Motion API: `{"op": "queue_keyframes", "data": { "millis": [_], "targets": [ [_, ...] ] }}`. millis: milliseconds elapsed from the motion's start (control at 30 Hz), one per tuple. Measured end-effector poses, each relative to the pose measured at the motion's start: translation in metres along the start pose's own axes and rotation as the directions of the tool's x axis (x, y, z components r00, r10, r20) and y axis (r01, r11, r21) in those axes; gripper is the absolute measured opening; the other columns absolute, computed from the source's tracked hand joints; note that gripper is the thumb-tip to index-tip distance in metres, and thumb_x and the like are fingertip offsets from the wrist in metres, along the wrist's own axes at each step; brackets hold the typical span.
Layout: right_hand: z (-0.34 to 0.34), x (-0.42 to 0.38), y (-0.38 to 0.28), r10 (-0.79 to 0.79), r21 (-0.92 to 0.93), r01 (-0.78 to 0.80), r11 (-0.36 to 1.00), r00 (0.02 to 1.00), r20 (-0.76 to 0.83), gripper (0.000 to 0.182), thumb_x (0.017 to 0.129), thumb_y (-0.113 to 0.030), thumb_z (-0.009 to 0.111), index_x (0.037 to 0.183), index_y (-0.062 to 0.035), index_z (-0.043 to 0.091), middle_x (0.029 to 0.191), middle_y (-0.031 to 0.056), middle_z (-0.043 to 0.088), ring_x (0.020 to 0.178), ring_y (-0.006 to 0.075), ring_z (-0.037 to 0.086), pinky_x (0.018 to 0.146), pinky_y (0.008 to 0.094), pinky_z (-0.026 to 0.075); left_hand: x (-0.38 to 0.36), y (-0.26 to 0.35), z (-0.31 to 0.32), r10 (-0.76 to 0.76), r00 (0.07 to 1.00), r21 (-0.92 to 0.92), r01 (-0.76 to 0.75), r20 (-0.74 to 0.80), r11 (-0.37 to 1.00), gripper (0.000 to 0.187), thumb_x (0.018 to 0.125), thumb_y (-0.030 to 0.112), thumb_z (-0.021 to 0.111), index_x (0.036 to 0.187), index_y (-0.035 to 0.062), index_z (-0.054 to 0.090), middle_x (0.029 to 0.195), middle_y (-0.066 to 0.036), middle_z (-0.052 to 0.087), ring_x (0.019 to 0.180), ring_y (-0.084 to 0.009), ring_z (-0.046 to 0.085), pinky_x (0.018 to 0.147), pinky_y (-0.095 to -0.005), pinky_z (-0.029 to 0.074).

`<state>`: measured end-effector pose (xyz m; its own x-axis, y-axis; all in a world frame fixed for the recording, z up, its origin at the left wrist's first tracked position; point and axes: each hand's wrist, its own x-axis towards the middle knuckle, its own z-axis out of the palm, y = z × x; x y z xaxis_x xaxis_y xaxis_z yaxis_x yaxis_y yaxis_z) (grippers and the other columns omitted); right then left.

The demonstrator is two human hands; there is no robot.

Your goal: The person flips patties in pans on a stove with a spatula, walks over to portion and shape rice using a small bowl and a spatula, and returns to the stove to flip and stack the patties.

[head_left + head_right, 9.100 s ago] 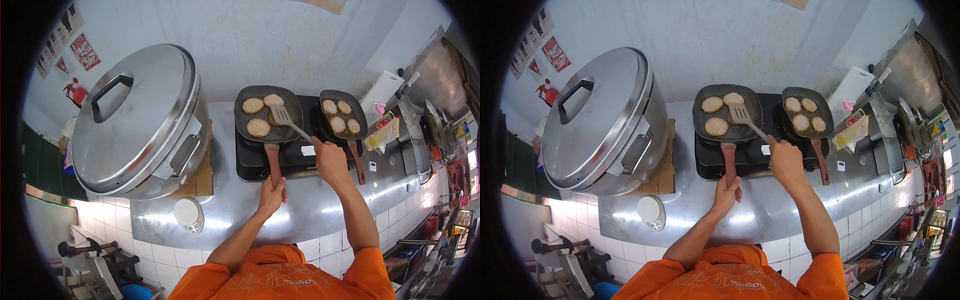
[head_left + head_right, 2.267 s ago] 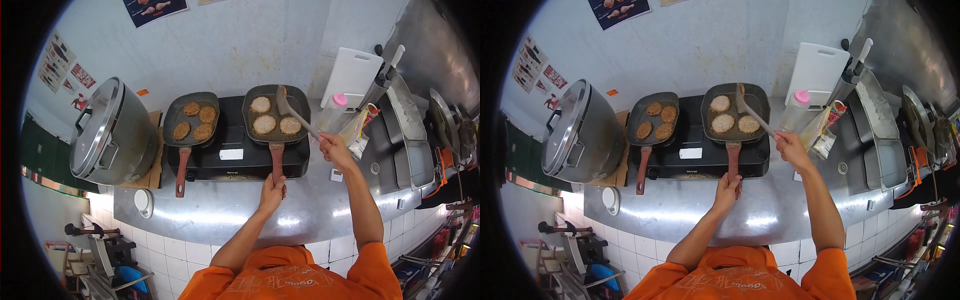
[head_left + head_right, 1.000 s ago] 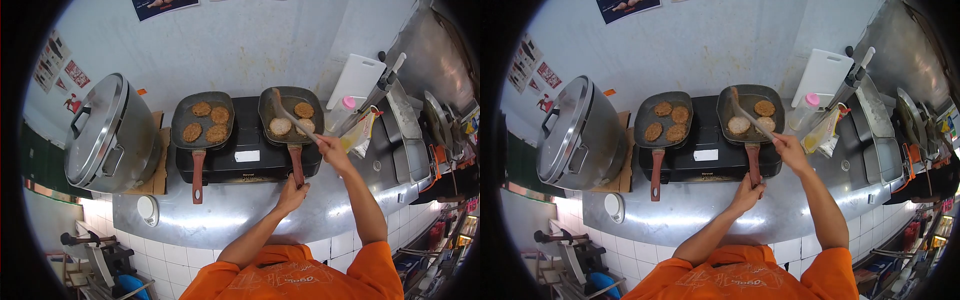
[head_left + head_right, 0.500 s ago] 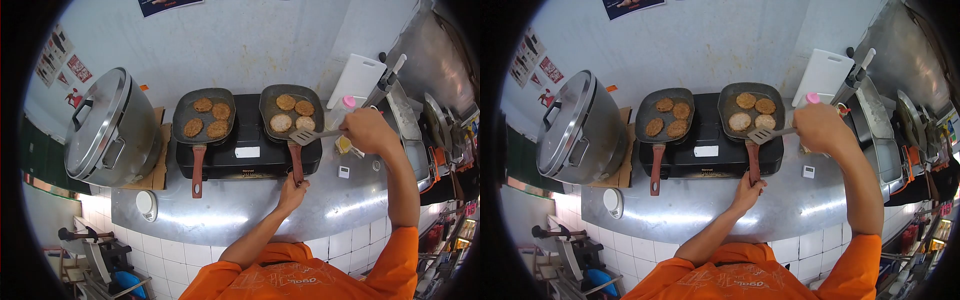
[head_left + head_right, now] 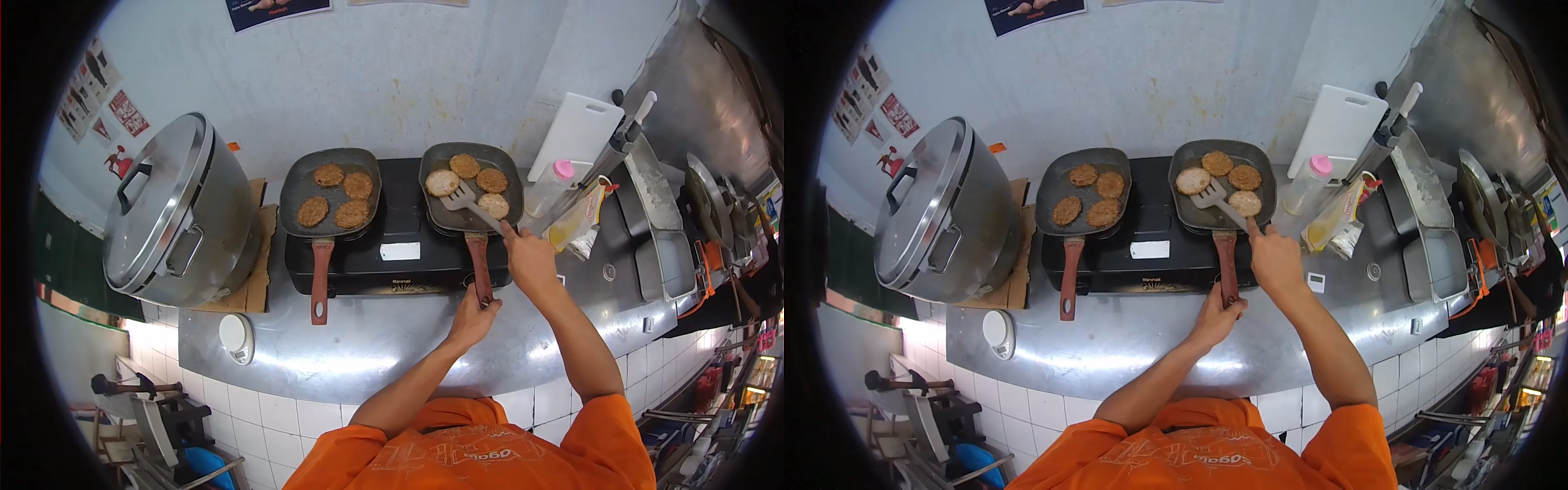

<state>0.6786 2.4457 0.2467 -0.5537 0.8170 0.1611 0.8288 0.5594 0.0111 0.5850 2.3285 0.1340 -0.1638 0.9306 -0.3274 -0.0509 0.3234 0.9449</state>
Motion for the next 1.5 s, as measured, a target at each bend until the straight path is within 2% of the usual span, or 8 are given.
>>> {"op": "queue_keyframes", "data": {
  "millis": [167,267,367,600,767,967,1267,1500],
  "targets": [
    [0.040,-0.017,0.035,-0.073,0.473,0.181,0.862,0.969,-0.238,0.038,0.099,-0.017,0.059,0.135,-0.0050,0.063,0.076,0.0116,0.066,0.057,0.0271,0.064,0.053,0.0399,0.048,-0.004,0.003,0.004,-0.007,0.999,-0.160,0.002,-0.032,0.987,0.030,0.092,0.018,0.068,0.112,0.0021,0.051,0.096,-0.009,0.065,0.078,-0.0189,0.063,0.070,-0.0331,0.049],
    [0.018,-0.027,0.045,0.082,0.868,-0.493,0.060,0.869,0.488,0.037,0.102,-0.021,0.060,0.135,-0.0050,0.064,0.069,-0.0009,0.055,0.052,0.0117,0.048,0.049,0.0309,0.037,-0.008,0.003,0.009,-0.015,0.999,-0.268,0.005,-0.036,0.963,0.029,0.094,0.015,0.067,0.114,0.0038,0.050,0.098,-0.006,0.065,0.076,-0.0144,0.064,0.065,-0.0288,0.048],
    [-0.025,-0.028,0.049,0.069,0.842,-0.539,0.004,0.841,0.537,0.036,0.103,-0.025,0.060,0.133,-0.0046,0.065,0.069,-0.0082,0.044,0.056,0.0038,0.034,0.050,0.0238,0.029,-0.009,0.005,0.008,-0.033,0.999,-0.287,0.027,-0.014,0.958,0.031,0.095,0.016,0.066,0.118,0.0045,0.048,0.102,-0.007,0.066,0.079,-0.0152,0.067,0.065,-0.0283,0.047],
    [-0.113,-0.008,0.056,0.010,0.337,-0.041,0.940,0.996,0.093,0.023,0.096,-0.013,0.061,0.112,-0.0028,0.073,0.072,0.0170,0.067,0.068,0.0318,0.066,0.064,0.0439,0.049,-0.012,0.006,0.010,-0.055,0.998,-0.309,0.044,-0.027,0.950,0.031,0.096,0.018,0.065,0.119,0.0058,0.047,0.111,-0.007,0.066,0.080,-0.0154,0.068,0.065,-0.0285,0.047],
    [-0.077,0.012,0.014,-0.063,0.058,0.052,0.997,0.977,0.206,0.019,0.093,-0.012,0.061,0.103,-0.0015,0.073,0.080,0.0246,0.067,0.082,0.0452,0.065,0.076,0.0539,0.049,-0.013,0.004,0.011,-0.045,0.999,-0.292,0.039,-0.013,0.956,0.034,0.096,0.017,0.064,0.121,0.0005,0.047,0.106,-0.011,0.065,0.079,-0.0197,0.071,0.073,-0.0335,0.052],
    [-0.130,0.002,0.010,-0.094,0.056,0.086,0.995,0.985,0.147,0.010,0.085,-0.010,0.066,0.088,-0.0026,0.071,0.078,0.0226,0.069,0.083,0.0420,0.068,0.075,0.0513,0.053,-0.015,0.010,0.004,-0.043,0.999,-0.256,0.046,0.014,0.966,0.028,0.095,0.016,0.063,0.116,0.0057,0.047,0.107,-0.008,0.068,0.081,-0.0163,0.068,0.067,-0.0300,0.048],
    [-0.192,0.055,-0.021,-0.107,-0.287,0.291,0.913,0.848,0.520,0.013,0.080,-0.008,0.066,0.087,-0.0015,0.076,0.085,0.0188,0.073,0.086,0.0374,0.072,0.076,0.0453,0.057,-0.007,-0.004,0.015,0.025,0.999,-0.260,-0.032,-0.031,0.965,0.026,0.097,0.008,0.059,0.116,0.0004,0.043,0.089,-0.009,0.059,0.068,-0.0170,0.061,0.062,-0.0330,0.051],
    [-0.149,0.047,-0.038,-0.130,-0.267,0.222,0.938,0.937,0.323,0.015,0.083,-0.010,0.064,0.080,-0.0030,0.077,0.085,0.0188,0.074,0.082,0.0348,0.074,0.073,0.0456,0.059,-0.009,0.000,0.017,0.036,0.999,-0.275,-0.043,-0.031,0.960,0.024,0.098,0.007,0.057,0.114,-0.0008,0.042,0.087,-0.010,0.058,0.067,-0.0184,0.062,0.061,-0.0346,0.052]
  ]
}}
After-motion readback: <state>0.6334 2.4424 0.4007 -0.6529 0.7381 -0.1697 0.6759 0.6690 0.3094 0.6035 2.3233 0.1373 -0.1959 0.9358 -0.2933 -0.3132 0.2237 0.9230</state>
